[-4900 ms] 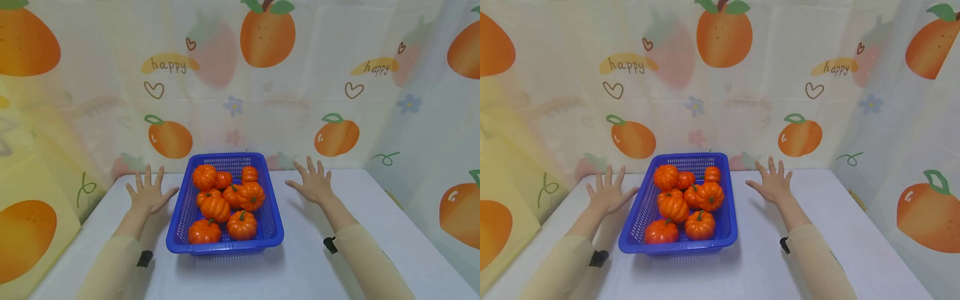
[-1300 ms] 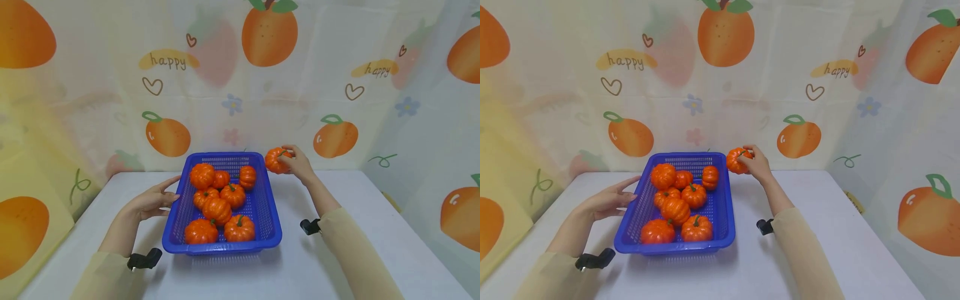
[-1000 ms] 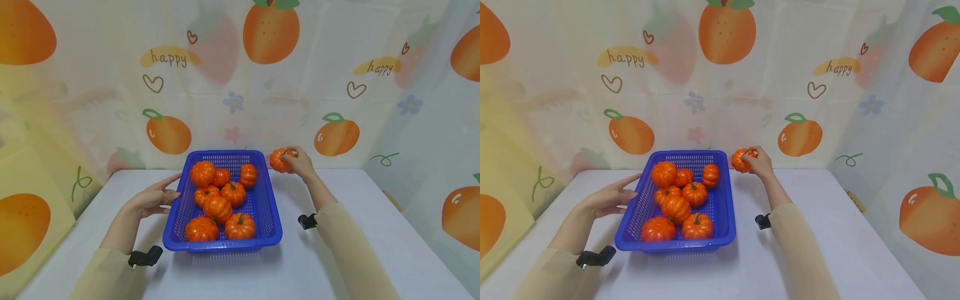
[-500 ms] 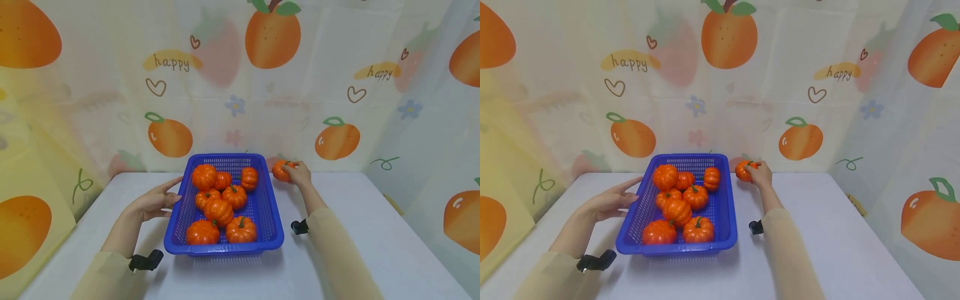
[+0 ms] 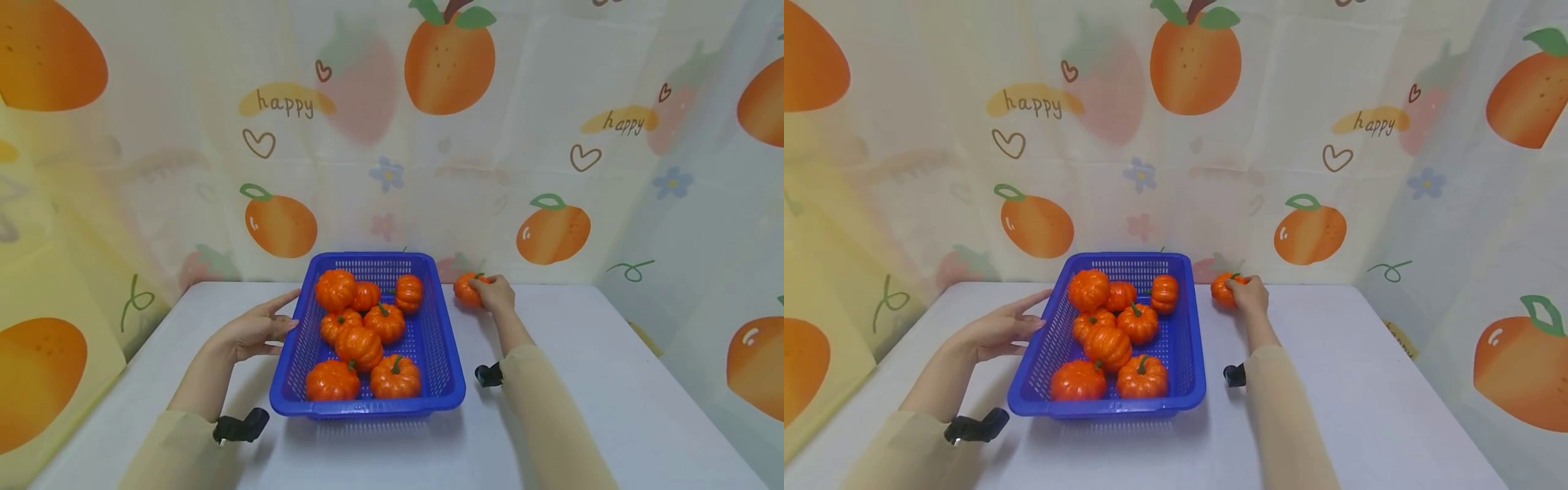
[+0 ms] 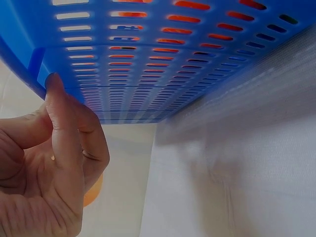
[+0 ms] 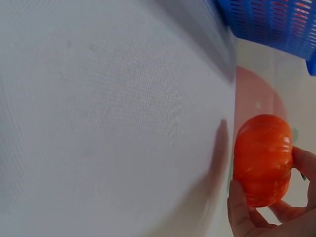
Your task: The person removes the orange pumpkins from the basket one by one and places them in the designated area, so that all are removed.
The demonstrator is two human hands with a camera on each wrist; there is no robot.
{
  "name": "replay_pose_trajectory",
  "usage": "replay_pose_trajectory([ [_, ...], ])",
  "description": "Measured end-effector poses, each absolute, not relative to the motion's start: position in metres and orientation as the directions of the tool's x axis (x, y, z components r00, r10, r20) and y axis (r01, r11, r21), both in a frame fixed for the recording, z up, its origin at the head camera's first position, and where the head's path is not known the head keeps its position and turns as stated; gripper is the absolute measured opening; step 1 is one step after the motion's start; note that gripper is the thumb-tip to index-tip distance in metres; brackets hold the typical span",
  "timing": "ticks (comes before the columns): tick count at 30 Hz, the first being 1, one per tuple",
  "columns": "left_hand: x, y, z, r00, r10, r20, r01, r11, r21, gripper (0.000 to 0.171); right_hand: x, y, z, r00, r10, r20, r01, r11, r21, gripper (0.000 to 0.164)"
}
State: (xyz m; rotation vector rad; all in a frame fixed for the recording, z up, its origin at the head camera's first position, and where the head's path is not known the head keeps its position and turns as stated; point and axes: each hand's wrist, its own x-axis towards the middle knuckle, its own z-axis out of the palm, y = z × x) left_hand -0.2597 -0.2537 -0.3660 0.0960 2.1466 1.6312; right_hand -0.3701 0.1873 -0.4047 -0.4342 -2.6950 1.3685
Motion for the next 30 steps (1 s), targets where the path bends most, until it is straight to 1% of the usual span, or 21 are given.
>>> replay_pose_trajectory([
  [4, -0.26, -0.254, -0.368, -0.901, 0.313, -0.299, -0.205, 0.299, 0.932, 0.079, -0.37, 0.192, -0.407, -0.952, 0.301, -0.058, 0.223, 0.552, -0.803, 0.061],
  [7, -0.261, -0.254, -0.369, -0.901, 0.313, -0.299, -0.205, 0.301, 0.931, 0.079, -0.37, 0.195, -0.409, -0.953, 0.291, -0.09, 0.24, 0.539, -0.808, 0.062],
  [11, -0.261, -0.255, -0.371, -0.901, 0.313, -0.299, -0.205, 0.301, 0.932, 0.079, -0.368, 0.197, -0.411, -0.955, 0.274, -0.115, 0.256, 0.561, -0.787, 0.063],
  [18, -0.261, -0.255, -0.369, -0.902, 0.314, -0.296, -0.202, 0.3, 0.932, 0.079, -0.369, 0.203, -0.415, -0.963, 0.241, -0.124, 0.247, 0.59, -0.768, 0.065],
  [23, -0.261, -0.255, -0.368, -0.904, 0.306, -0.299, -0.206, 0.303, 0.931, 0.078, -0.37, 0.206, -0.416, -0.964, 0.223, -0.142, 0.249, 0.585, -0.772, 0.069],
  [26, -0.261, -0.254, -0.367, -0.905, 0.303, -0.3, -0.208, 0.301, 0.931, 0.078, -0.37, 0.207, -0.415, -0.965, 0.221, -0.141, 0.245, 0.572, -0.783, 0.071],
  [30, -0.26, -0.254, -0.367, -0.904, 0.302, -0.302, -0.212, 0.295, 0.931, 0.078, -0.369, 0.207, -0.41, -0.967, 0.23, -0.11, 0.225, 0.568, -0.792, 0.071],
])
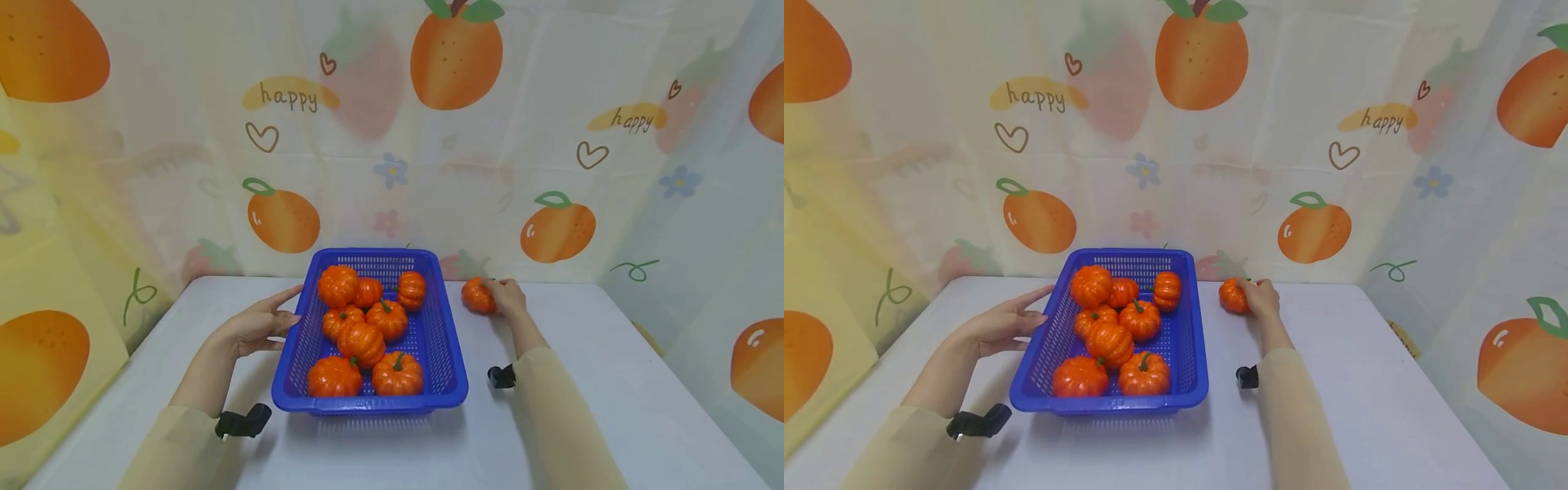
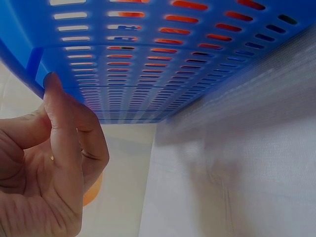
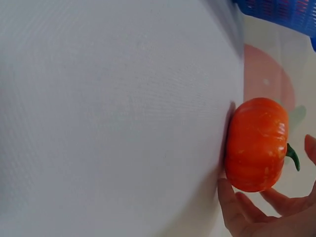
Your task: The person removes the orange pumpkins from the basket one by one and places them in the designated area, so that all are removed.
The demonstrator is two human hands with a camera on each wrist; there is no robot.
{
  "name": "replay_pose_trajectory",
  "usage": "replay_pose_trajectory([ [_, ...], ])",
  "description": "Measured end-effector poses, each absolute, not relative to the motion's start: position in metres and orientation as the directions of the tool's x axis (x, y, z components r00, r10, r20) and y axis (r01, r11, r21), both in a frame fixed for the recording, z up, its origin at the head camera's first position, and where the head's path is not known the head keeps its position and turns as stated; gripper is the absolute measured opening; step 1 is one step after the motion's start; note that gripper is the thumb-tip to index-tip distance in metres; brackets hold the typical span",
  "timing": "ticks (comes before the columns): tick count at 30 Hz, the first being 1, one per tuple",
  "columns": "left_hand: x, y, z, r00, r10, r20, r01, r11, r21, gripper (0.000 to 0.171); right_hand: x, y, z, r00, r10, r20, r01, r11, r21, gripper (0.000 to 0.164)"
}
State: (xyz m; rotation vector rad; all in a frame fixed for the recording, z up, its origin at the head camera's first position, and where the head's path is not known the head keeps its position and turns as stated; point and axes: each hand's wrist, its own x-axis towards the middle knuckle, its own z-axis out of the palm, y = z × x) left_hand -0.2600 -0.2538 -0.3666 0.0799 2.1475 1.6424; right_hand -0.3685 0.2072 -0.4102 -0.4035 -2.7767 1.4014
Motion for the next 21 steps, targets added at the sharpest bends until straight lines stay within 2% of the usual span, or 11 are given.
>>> replay_pose_trajectory([
  [4, -0.26, -0.254, -0.367, -0.903, 0.305, -0.303, -0.216, 0.289, 0.933, 0.078, -0.368, 0.207, -0.403, -0.957, 0.277, -0.089, 0.231, 0.54, -0.809, 0.075],
  [7, -0.26, -0.254, -0.368, -0.901, 0.311, -0.301, -0.214, 0.285, 0.934, 0.079, -0.368, 0.206, -0.399, -0.925, 0.376, -0.052, 0.237, 0.466, -0.852, 0.075],
  [10, -0.26, -0.254, -0.369, -0.898, 0.317, -0.306, -0.22, 0.28, 0.935, 0.08, -0.369, 0.205, -0.396, -0.865, 0.501, 0.04, 0.172, 0.37, -0.913, 0.068],
  [12, -0.259, -0.254, -0.369, -0.896, 0.319, -0.31, -0.223, 0.279, 0.934, 0.08, -0.371, 0.203, -0.393, -0.825, 0.553, 0.114, 0.08, 0.314, -0.946, 0.061],
  [17, -0.259, -0.254, -0.369, -0.898, 0.316, -0.306, -0.219, 0.281, 0.934, 0.08, -0.373, 0.197, -0.377, -0.797, 0.527, 0.294, -0.16, 0.286, -0.945, 0.048],
  [21, -0.26, -0.254, -0.368, -0.9, 0.315, -0.302, -0.214, 0.285, 0.934, 0.079, -0.367, 0.19, -0.359, -0.822, 0.45, 0.35, -0.238, 0.288, -0.928, 0.047],
])
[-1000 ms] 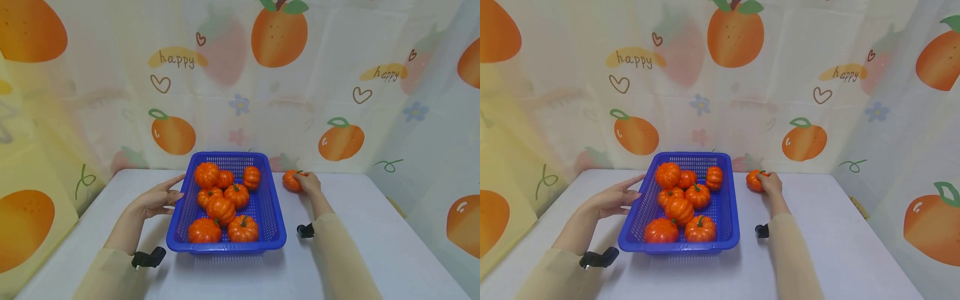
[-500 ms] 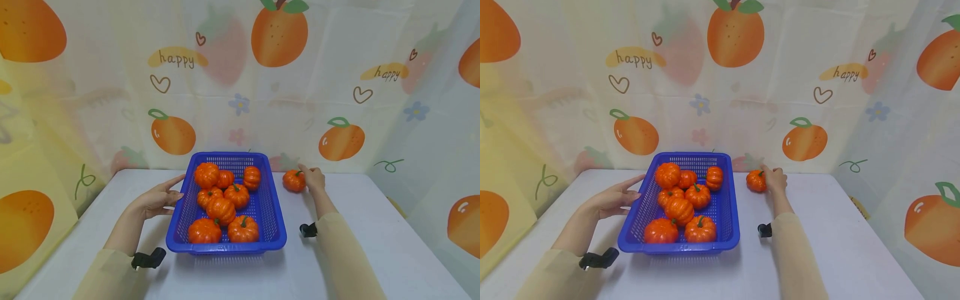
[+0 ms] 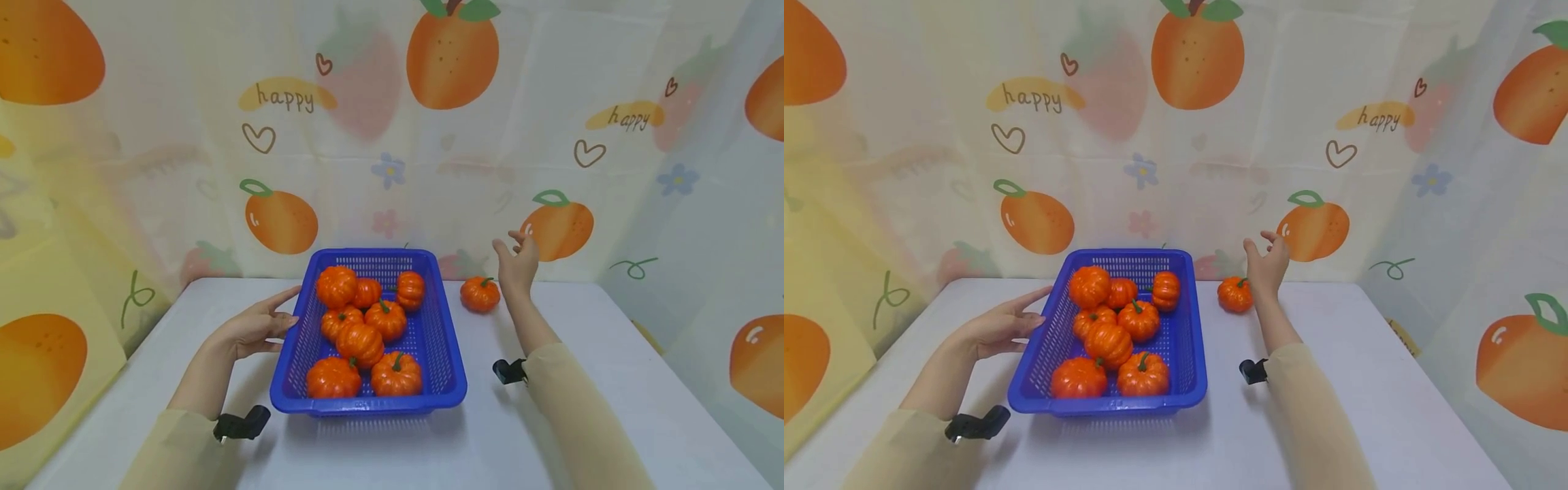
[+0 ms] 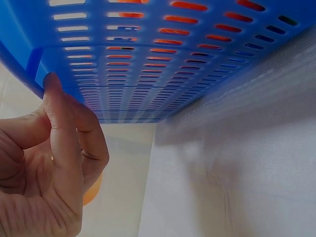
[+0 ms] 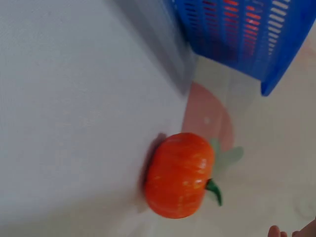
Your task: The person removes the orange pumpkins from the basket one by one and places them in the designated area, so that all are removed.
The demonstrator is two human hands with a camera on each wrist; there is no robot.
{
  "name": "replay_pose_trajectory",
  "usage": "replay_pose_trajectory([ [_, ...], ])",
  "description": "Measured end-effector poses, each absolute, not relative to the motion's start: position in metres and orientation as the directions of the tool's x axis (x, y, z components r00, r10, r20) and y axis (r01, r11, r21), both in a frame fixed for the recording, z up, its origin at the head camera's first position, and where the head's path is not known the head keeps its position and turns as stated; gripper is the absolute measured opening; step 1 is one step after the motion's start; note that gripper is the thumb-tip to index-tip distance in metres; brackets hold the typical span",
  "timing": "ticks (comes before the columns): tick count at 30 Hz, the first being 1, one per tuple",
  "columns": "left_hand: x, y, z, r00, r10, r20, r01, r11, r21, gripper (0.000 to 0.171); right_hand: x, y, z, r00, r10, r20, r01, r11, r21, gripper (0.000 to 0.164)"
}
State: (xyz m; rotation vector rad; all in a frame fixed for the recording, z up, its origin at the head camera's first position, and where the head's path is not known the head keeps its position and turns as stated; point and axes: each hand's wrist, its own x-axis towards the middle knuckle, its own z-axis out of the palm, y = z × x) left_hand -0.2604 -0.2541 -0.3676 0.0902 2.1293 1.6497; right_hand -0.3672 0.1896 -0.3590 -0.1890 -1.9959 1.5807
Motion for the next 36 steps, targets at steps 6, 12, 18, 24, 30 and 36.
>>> replay_pose_trajectory([
  [6, -0.261, -0.255, -0.367, -0.898, 0.319, -0.302, -0.212, 0.287, 0.934, 0.08, -0.353, 0.175, -0.341, -0.876, 0.302, 0.376, -0.301, 0.268, -0.915, 0.047],
  [12, -0.261, -0.257, -0.368, -0.895, 0.328, -0.304, -0.215, 0.28, 0.936, 0.08, -0.335, 0.152, -0.331, -0.915, 0.136, 0.379, -0.333, 0.273, -0.902, 0.048],
  [18, -0.261, -0.257, -0.368, -0.897, 0.33, -0.294, -0.209, 0.271, 0.94, 0.08, -0.315, 0.125, -0.325, -0.918, -0.076, 0.389, -0.396, 0.249, -0.884, 0.048],
  [24, -0.261, -0.256, -0.368, -0.895, 0.333, -0.295, -0.213, 0.262, 0.941, 0.081, -0.296, 0.104, -0.328, -0.879, -0.313, 0.359, -0.445, 0.275, -0.852, 0.046],
  [30, -0.259, -0.255, -0.368, -0.891, 0.345, -0.294, -0.214, 0.25, 0.944, 0.081, -0.28, 0.087, -0.337, -0.84, -0.477, 0.259, -0.438, 0.313, -0.843, 0.049],
  [36, -0.26, -0.256, -0.371, -0.89, 0.351, -0.292, -0.211, 0.251, 0.945, 0.082, -0.277, 0.074, -0.346, -0.776, -0.61, 0.161, -0.428, 0.322, -0.845, 0.053],
])
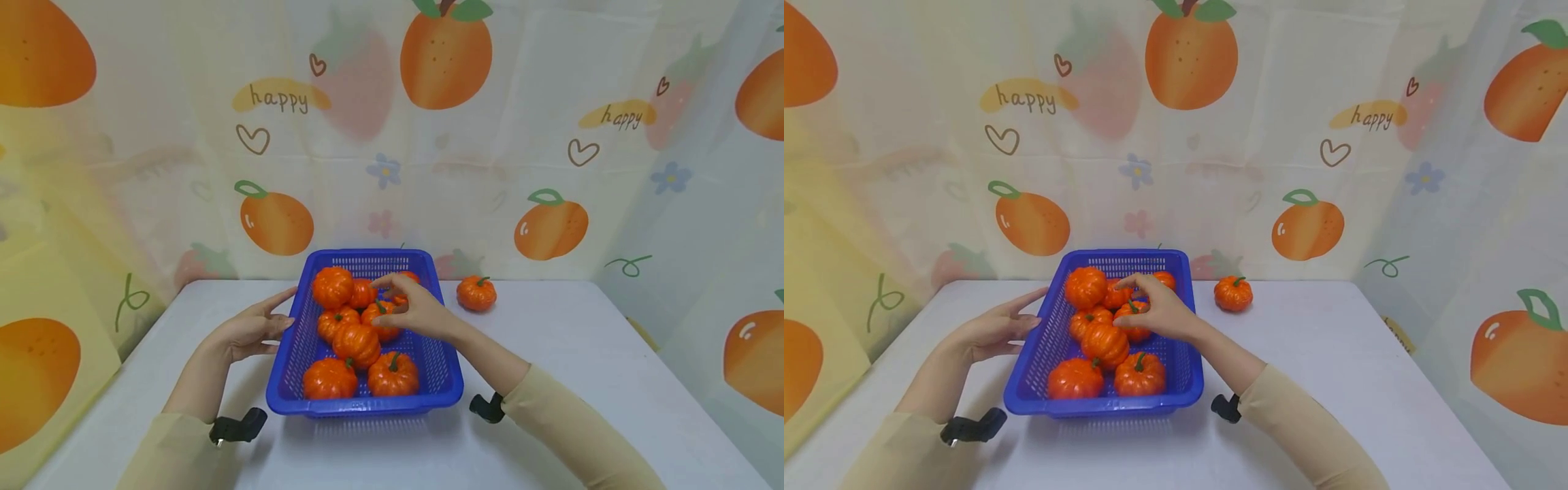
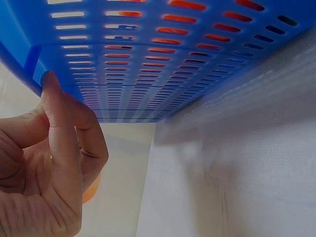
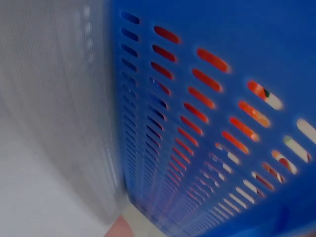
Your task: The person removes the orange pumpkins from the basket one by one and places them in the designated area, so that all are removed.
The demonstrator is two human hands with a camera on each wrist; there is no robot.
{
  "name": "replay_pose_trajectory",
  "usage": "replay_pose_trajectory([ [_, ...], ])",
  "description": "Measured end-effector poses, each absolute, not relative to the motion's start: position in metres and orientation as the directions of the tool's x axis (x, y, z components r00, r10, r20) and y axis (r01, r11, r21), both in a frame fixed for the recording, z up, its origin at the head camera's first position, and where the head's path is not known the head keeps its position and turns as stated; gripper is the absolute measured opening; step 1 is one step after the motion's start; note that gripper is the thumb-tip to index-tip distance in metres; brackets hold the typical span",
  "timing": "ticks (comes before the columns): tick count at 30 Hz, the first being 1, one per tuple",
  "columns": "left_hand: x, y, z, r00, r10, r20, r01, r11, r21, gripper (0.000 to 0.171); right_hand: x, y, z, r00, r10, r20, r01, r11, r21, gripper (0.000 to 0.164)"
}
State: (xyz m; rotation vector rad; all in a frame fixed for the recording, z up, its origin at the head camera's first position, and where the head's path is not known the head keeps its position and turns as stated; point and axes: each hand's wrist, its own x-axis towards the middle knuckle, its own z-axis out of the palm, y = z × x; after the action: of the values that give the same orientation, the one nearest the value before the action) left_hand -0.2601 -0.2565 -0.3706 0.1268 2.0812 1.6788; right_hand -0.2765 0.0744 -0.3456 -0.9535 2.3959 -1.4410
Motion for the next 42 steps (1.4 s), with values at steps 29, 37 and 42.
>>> replay_pose_trajectory([
  [29, -0.257, -0.256, -0.374, -0.89, 0.345, -0.298, -0.218, 0.254, 0.943, 0.082, -0.279, 0.057, -0.382, -0.577, -0.814, -0.064, -0.578, 0.463, -0.672, 0.08],
  [37, -0.259, -0.255, -0.374, -0.889, 0.357, -0.286, -0.204, 0.251, 0.946, 0.082, -0.283, 0.057, -0.383, -0.605, -0.794, -0.054, -0.613, 0.509, -0.605, 0.069],
  [42, -0.26, -0.256, -0.374, -0.891, 0.356, -0.282, -0.196, 0.257, 0.946, 0.082, -0.279, 0.056, -0.38, -0.627, -0.776, -0.06, -0.595, 0.528, -0.605, 0.064],
])
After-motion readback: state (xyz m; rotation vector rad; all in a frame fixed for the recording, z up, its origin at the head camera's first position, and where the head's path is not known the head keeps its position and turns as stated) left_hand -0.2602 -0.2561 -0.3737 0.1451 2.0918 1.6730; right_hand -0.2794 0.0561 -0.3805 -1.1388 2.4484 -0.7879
